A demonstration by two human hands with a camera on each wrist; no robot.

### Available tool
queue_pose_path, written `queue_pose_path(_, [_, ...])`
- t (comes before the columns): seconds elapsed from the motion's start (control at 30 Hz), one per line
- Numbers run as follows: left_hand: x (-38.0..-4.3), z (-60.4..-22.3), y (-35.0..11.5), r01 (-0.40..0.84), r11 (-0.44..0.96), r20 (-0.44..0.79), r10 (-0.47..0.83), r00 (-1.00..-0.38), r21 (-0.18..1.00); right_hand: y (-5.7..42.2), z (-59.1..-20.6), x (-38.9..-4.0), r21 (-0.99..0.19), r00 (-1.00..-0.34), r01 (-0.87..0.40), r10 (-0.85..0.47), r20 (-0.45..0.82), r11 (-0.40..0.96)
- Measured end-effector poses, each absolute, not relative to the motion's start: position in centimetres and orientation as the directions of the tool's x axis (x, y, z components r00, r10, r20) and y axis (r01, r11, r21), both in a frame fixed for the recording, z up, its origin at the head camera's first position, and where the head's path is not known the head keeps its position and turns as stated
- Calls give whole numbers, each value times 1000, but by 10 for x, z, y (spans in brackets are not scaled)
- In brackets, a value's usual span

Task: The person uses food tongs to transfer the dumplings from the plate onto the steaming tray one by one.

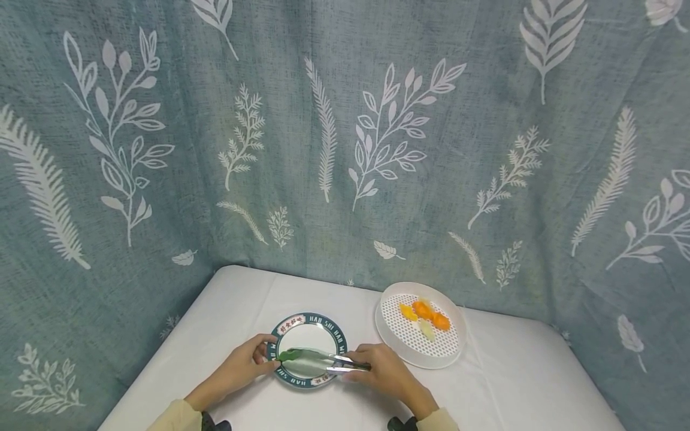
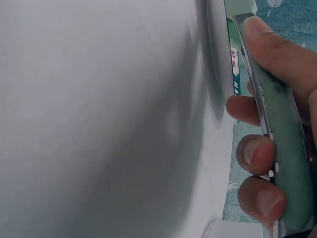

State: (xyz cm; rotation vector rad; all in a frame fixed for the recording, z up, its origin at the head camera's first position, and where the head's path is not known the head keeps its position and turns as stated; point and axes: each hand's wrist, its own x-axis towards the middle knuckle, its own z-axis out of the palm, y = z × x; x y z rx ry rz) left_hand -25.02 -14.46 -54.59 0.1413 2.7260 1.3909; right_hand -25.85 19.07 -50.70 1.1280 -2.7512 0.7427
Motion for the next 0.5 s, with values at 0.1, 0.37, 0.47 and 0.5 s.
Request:
queue_pose_path(0.1, [-250,-545,-144,45,583,-29,117,-993,811,193,-508,-258,-398,-732,-675,-631,257,621])
queue_pose_path(0.37, [-249,-544,-144,44,575,-29,117,-993,817,200,-510,-254,-354,-745,-667,-597,298,656])
queue_pose_path(0.47, [-249,-544,-144,45,575,-28,116,-993,817,205,-508,-252,-331,-745,-667,-581,329,668])
queue_pose_path(0.5, [-249,-544,-144,44,576,-27,116,-993,816,207,-507,-251,-325,-747,-663,-574,335,674])
